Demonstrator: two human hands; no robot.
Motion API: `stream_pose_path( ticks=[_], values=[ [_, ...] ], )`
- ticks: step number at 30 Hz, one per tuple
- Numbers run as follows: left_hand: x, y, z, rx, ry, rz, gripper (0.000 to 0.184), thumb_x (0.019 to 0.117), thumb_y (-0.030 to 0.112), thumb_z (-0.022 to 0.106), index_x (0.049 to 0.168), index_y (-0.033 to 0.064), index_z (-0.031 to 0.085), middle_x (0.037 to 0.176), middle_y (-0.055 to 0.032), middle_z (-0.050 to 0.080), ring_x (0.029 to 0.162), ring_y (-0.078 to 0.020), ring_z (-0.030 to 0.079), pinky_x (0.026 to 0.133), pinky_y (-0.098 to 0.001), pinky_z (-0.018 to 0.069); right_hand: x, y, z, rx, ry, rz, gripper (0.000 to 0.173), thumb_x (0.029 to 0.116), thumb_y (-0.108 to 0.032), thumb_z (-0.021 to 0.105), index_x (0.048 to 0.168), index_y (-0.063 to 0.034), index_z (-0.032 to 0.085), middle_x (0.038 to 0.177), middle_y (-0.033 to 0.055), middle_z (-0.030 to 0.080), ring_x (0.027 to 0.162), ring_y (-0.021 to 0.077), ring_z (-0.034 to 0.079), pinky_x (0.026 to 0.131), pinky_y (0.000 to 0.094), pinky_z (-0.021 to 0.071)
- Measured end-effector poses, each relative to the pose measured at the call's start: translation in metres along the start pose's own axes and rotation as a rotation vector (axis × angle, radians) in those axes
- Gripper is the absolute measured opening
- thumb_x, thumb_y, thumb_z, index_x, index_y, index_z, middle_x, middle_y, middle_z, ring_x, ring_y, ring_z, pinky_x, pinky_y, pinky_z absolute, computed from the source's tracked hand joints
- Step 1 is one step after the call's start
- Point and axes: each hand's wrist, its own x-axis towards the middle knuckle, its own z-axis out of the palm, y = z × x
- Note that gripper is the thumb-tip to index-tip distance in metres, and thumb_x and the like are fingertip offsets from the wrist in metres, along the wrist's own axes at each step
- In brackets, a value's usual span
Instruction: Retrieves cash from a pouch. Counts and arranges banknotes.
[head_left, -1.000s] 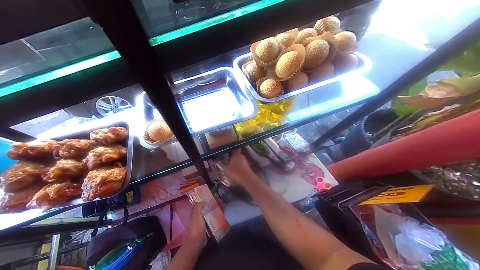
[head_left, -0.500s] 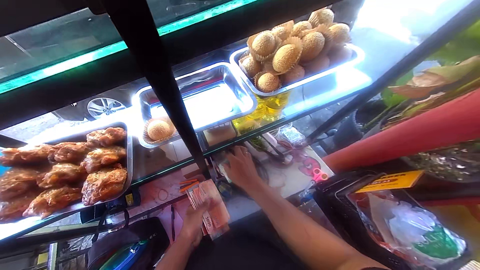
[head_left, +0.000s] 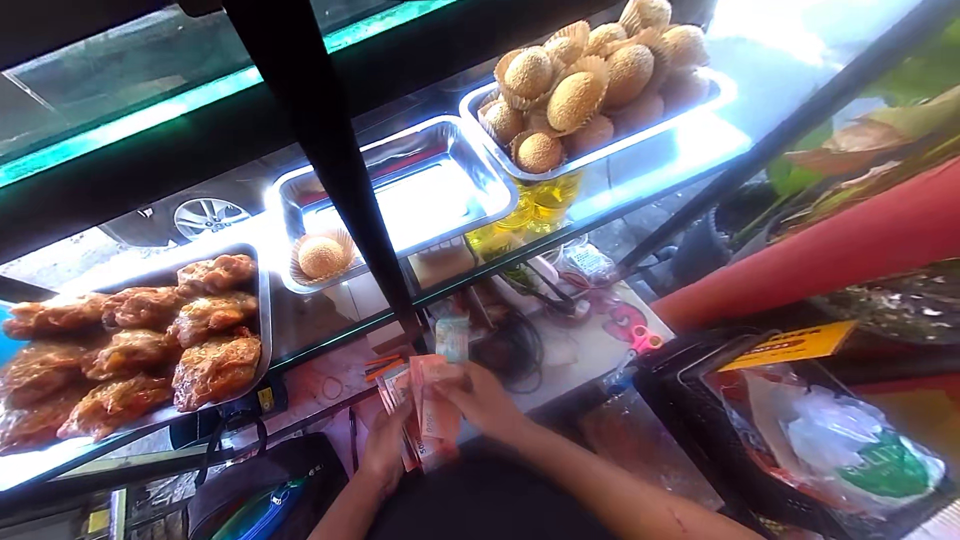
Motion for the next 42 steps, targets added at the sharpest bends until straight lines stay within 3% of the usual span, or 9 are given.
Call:
stream_pose_path(
  ticks=[6, 10, 15, 21, 28, 33, 35, 38, 42],
  values=[
    [0.008, -0.005, -0.001, 0.079, 0.087, 0.041, 0.026, 0.0988, 0.012, 0.068, 0.116, -0.0066, 0.063, 0.097, -0.0186, 0.075, 0.088, -0.0263, 0.075, 0.080, -0.0419, 0.0646, 0.002, 0.002, 0.009, -0.023, -0.082, -0.054, 0.042, 0.0987, -0.036, 0.069, 0.130, -0.0089, 0.063, 0.115, 0.0064, 0.072, 0.106, 0.0130, 0.071, 0.096, 0.0367, 0.0596],
    [0.003, -0.002, -0.010, -0.011, 0.173, 0.069, 0.032, 0.1081, 0.021, 0.048, 0.116, -0.0054, 0.064, 0.100, -0.0176, 0.073, 0.094, -0.0248, 0.073, 0.083, -0.0427, 0.0619, 0.007, 0.005, 0.013, 0.025, -0.108, -0.076, 0.035, 0.1010, -0.032, 0.066, 0.127, -0.0082, 0.065, 0.113, 0.0053, 0.073, 0.105, 0.0126, 0.071, 0.096, 0.0354, 0.0598],
    [-0.001, -0.001, -0.030, 0.047, 0.261, 0.116, 0.029, 0.0959, 0.014, 0.073, 0.115, -0.0066, 0.066, 0.100, -0.0168, 0.076, 0.093, -0.0244, 0.075, 0.085, -0.0411, 0.0635, 0.011, 0.000, 0.042, 0.020, -0.189, -0.059, 0.040, 0.1008, -0.036, 0.065, 0.127, -0.0064, 0.064, 0.112, 0.0064, 0.073, 0.103, 0.0128, 0.071, 0.094, 0.0349, 0.0599],
    [-0.010, -0.005, -0.084, 0.039, 0.406, 0.060, 0.041, 0.0881, 0.016, 0.082, 0.117, -0.0059, 0.063, 0.098, -0.0175, 0.075, 0.089, -0.0259, 0.076, 0.082, -0.0425, 0.0649, 0.030, -0.004, 0.095, -0.129, -0.291, -0.060, 0.040, 0.1020, -0.038, 0.063, 0.126, -0.0066, 0.065, 0.113, 0.0076, 0.072, 0.107, 0.0142, 0.069, 0.099, 0.0381, 0.0562],
    [-0.028, 0.032, -0.147, -0.229, 0.548, 0.078, 0.027, 0.1060, 0.015, 0.050, 0.118, -0.0070, 0.058, 0.096, -0.0208, 0.071, 0.084, -0.0279, 0.072, 0.073, -0.0439, 0.0616, 0.095, -0.028, 0.149, -0.070, -0.215, -0.027, 0.043, 0.0986, -0.033, 0.070, 0.122, 0.0017, 0.067, 0.109, 0.0211, 0.072, 0.101, 0.0326, 0.071, 0.095, 0.0549, 0.0564],
    [-0.030, 0.044, -0.178, -0.222, 0.551, 0.030, 0.026, 0.1056, 0.013, 0.052, 0.122, -0.0059, 0.058, 0.101, -0.0223, 0.071, 0.087, -0.0304, 0.072, 0.075, -0.0472, 0.0617, 0.129, -0.041, 0.179, -0.617, -0.091, -0.192, 0.069, 0.0976, -0.044, 0.068, 0.144, 0.0041, 0.050, 0.142, 0.0277, 0.055, 0.133, 0.0403, 0.055, 0.112, 0.0556, 0.0456],
    [-0.023, 0.041, -0.185, -0.179, 0.531, 0.065, 0.024, 0.1012, 0.008, 0.062, 0.118, -0.0082, 0.060, 0.098, -0.0220, 0.072, 0.085, -0.0300, 0.073, 0.075, -0.0466, 0.0630, 0.107, -0.059, 0.183, -0.538, -0.070, -0.291, 0.063, 0.0987, -0.041, 0.067, 0.142, 0.0020, 0.053, 0.138, 0.0250, 0.058, 0.127, 0.0376, 0.059, 0.108, 0.0538, 0.0489],
    [-0.013, 0.026, -0.187, -0.151, 0.497, 0.082, 0.027, 0.0955, 0.007, 0.071, 0.115, -0.0082, 0.062, 0.094, -0.0210, 0.073, 0.083, -0.0297, 0.074, 0.075, -0.0466, 0.0637, 0.059, -0.062, 0.194, -0.249, -0.222, -0.195, 0.057, 0.0940, -0.048, 0.073, 0.128, -0.0040, 0.062, 0.108, 0.0123, 0.071, 0.095, 0.0240, 0.071, 0.087, 0.0466, 0.0601],
    [-0.006, 0.022, -0.177, -0.100, 0.441, 0.056, 0.033, 0.0918, 0.013, 0.077, 0.115, -0.0067, 0.064, 0.096, -0.0192, 0.074, 0.086, -0.0278, 0.074, 0.078, -0.0455, 0.0637, 0.031, -0.033, 0.206, -0.133, -0.314, -0.048, 0.063, 0.0878, -0.043, 0.080, 0.132, -0.0047, 0.057, 0.112, 0.0113, 0.070, 0.100, 0.0202, 0.070, 0.092, 0.0430, 0.0592]
  ],
)
